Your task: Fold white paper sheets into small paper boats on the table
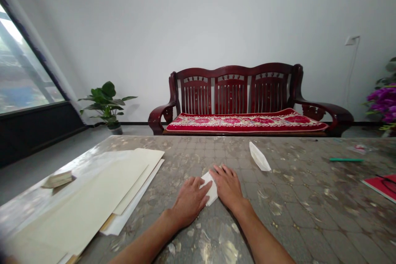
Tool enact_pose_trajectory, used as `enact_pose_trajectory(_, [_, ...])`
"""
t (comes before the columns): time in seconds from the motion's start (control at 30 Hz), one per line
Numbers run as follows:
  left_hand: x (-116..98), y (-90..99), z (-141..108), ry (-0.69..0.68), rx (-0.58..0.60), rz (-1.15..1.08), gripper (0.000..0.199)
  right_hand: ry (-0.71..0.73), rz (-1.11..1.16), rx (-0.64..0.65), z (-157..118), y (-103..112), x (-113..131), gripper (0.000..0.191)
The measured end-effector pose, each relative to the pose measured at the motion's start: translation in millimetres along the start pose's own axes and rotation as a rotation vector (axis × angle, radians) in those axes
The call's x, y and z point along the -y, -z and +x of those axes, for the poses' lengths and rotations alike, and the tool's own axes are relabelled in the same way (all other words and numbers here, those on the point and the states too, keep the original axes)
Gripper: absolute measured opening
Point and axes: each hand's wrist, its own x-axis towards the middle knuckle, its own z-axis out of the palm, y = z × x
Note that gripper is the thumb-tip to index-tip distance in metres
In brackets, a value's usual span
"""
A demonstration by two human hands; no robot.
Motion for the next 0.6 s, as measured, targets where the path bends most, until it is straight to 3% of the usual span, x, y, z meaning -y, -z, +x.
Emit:
enact_pose_trajectory(0.33, [0.2, -2.2, -3.2, 0.033, -0.012, -0.005, 0.045, -0.140, 0.002, -0.041, -0.2, -2.4, 1.3, 0.052])
enact_pose_trajectory(0.6, [6.9, -16.9, -3.3, 0.037, -0.005, 0.034, 0.048, -0.036, 0.046, 0.071, -3.3, -0.1, -14.8, 0.051])
